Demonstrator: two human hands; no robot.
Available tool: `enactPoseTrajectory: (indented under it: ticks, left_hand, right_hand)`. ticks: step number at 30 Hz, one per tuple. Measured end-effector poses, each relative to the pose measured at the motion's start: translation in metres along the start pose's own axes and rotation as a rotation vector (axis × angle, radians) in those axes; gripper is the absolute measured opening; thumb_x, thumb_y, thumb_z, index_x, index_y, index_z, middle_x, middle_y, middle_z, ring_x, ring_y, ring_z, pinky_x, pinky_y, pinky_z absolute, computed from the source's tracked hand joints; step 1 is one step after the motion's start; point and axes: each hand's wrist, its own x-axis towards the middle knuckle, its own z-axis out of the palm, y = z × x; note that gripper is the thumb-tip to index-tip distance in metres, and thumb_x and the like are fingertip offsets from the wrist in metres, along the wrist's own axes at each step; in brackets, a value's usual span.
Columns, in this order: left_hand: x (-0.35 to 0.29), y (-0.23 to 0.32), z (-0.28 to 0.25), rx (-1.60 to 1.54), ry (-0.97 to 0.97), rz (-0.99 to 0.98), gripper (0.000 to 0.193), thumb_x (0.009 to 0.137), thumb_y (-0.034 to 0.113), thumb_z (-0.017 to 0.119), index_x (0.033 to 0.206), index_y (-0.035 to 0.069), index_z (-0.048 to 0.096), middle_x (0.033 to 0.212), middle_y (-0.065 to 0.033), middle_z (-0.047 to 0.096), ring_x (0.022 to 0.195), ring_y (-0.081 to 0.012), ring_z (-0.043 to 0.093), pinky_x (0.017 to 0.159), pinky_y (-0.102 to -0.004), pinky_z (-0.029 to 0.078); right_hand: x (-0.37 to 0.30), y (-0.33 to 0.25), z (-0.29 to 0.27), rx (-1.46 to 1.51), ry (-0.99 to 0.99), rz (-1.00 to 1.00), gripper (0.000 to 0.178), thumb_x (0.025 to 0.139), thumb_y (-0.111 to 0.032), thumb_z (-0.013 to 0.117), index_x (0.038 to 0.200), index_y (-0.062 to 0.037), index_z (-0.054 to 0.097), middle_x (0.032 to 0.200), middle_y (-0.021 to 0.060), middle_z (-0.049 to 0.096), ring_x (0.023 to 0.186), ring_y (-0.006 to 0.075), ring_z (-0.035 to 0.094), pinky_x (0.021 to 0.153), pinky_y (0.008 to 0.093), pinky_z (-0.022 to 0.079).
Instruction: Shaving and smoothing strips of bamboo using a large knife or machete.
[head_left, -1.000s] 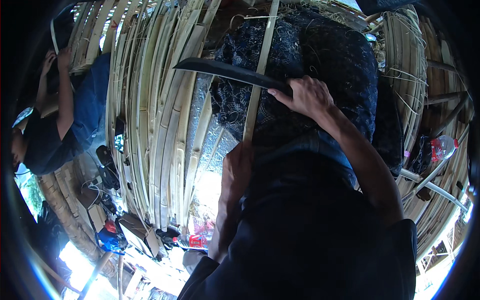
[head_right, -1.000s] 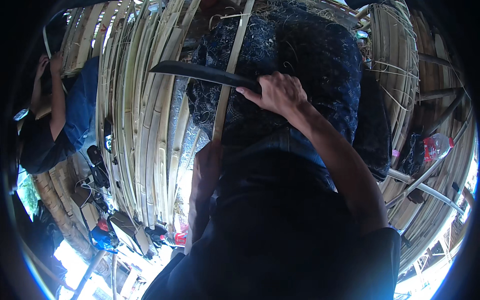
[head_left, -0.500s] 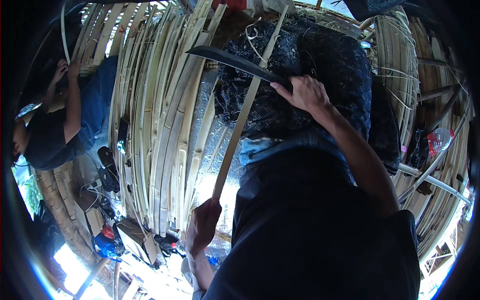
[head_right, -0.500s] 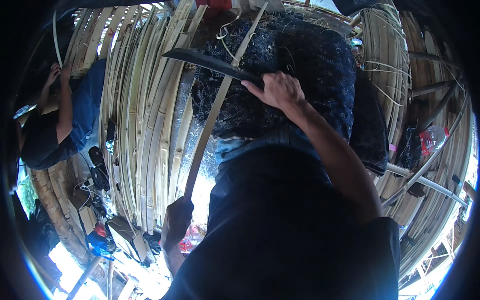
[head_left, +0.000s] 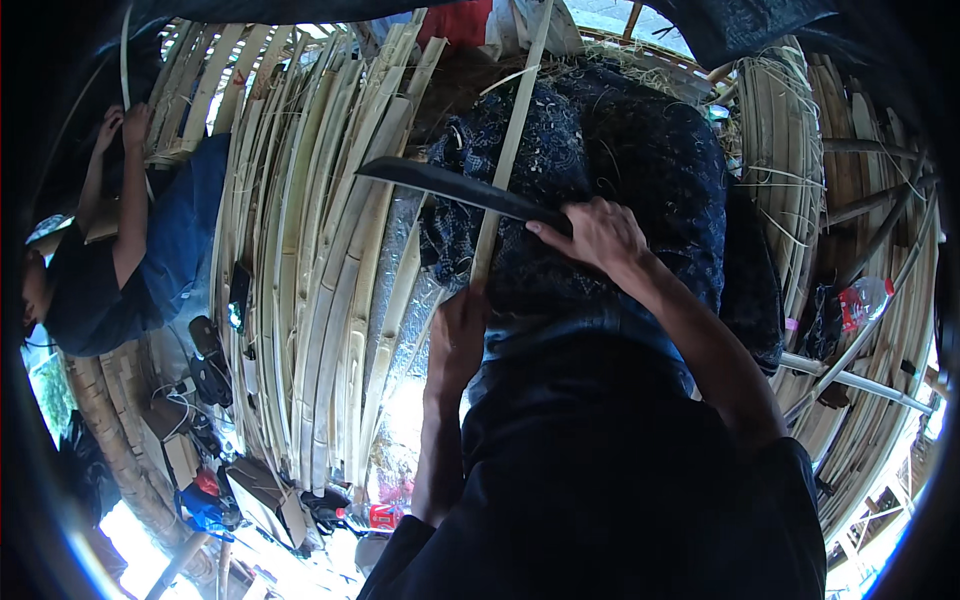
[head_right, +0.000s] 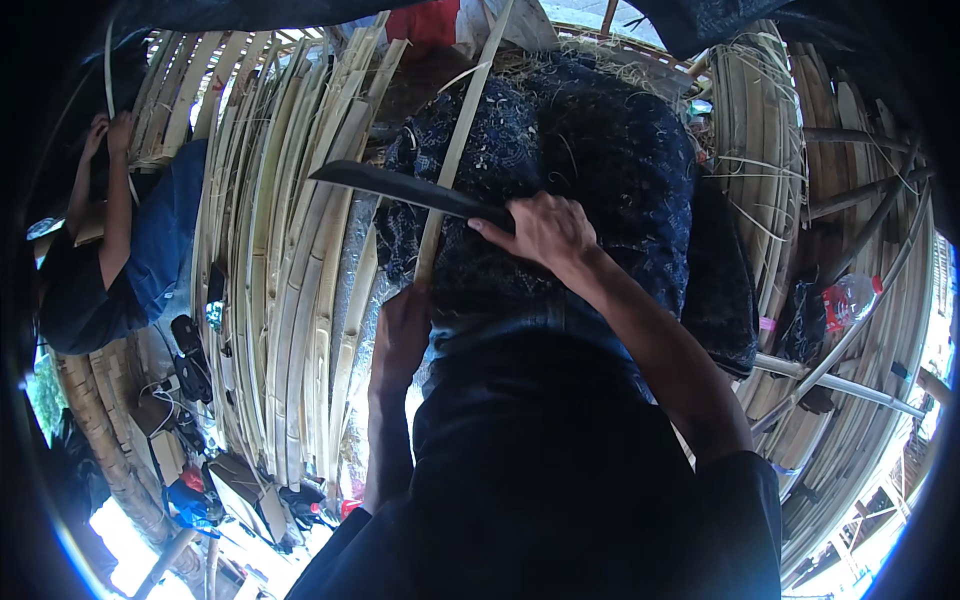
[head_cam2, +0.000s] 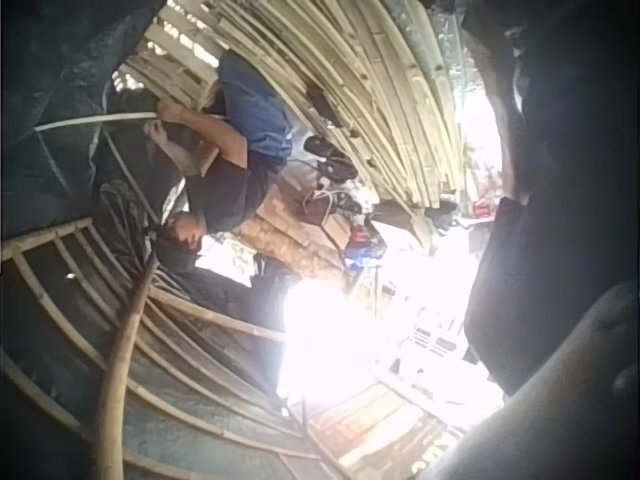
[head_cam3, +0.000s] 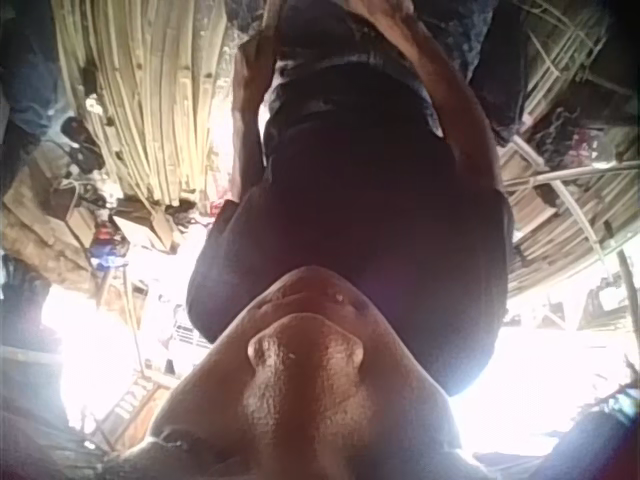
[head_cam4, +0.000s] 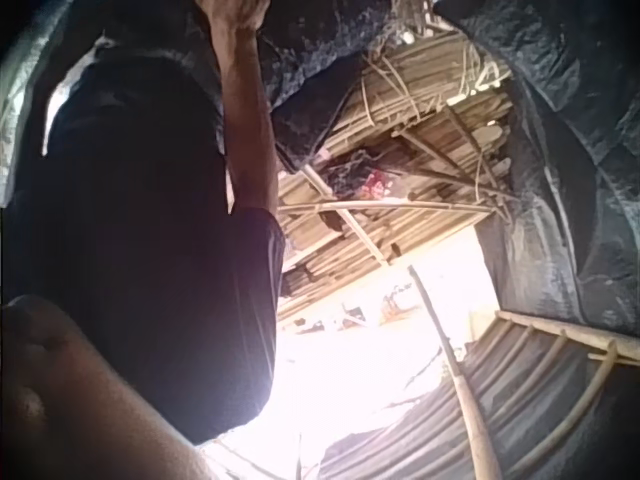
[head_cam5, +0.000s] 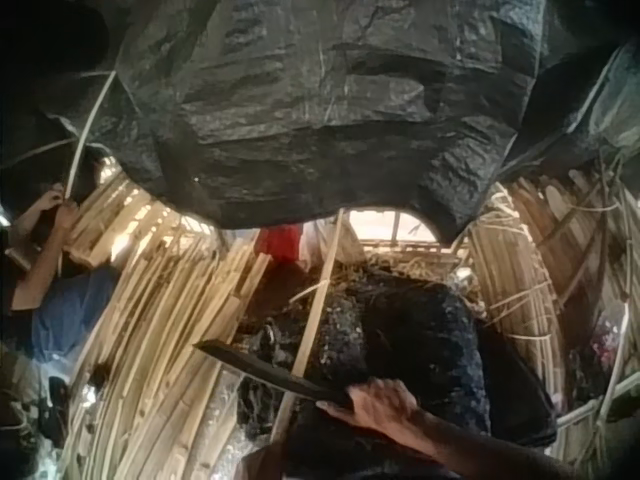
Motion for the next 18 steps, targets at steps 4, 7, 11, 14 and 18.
enactPoseTrajectory:
  ticks: [4,7,11,14,18]
  left_hand:
    - [-0.026,0.004,-0.015,-0.049,-0.067,-0.084,0.028,0.105,0.020,0.049,0.093,-0.004,0.058,0.066,-0.0084,0.049,0.061,-0.0134,0.044,0.056,-0.0359,0.037]
    - [-0.077,0.003,-0.043,0.013,-0.081,-0.264,0.029,0.104,0.023,0.052,0.092,-0.003,0.057,0.064,-0.0074,0.047,0.061,-0.0129,0.039,0.054,-0.0354,0.035]
    - [-0.144,-0.008,-0.089,0.025,-0.094,-0.371,0.039,0.105,0.031,0.049,0.083,0.000,0.055,0.059,-0.0037,0.041,0.058,-0.0099,0.034,0.050,-0.0356,0.030]
    - [-0.164,-0.002,-0.119,0.281,-0.145,-0.417,0.040,0.105,0.033,0.050,0.083,0.001,0.058,0.056,-0.0051,0.048,0.050,-0.0135,0.044,0.049,-0.0375,0.032]
    - [-0.181,0.006,-0.155,0.513,-0.223,-0.251,0.051,0.106,0.043,0.046,0.079,0.002,0.059,0.056,-0.0064,0.052,0.049,-0.0155,0.049,0.049,-0.0347,0.036]
  right_hand:
    - [0.013,0.010,0.010,0.001,0.021,0.123,0.076,0.090,-0.075,0.050,0.073,-0.0029,0.070,0.064,0.0205,0.067,0.065,0.0366,0.072,0.060,0.0478,0.061]
    - [0.020,0.015,0.019,-0.017,0.105,0.133,0.082,0.090,-0.078,0.046,0.069,-0.0026,0.070,0.063,0.0191,0.068,0.065,0.0367,0.073,0.060,0.0472,0.061]
    - [0.017,0.013,0.013,-0.005,0.008,0.145,0.085,0.089,-0.081,0.042,0.078,-0.0020,0.072,0.070,0.0208,0.070,0.072,0.0366,0.074,0.065,0.0476,0.061]
    - [0.011,0.007,0.015,-0.014,-0.012,0.106,0.083,0.090,-0.080,0.044,0.084,-0.0023,0.072,0.075,0.0220,0.071,0.077,0.0370,0.074,0.068,0.0484,0.061]
    - [0.023,0.043,0.033,0.066,0.187,0.276,0.064,0.092,-0.067,0.056,0.097,-0.0051,0.072,0.085,0.0242,0.071,0.085,0.0410,0.071,0.076,0.0476,0.058]
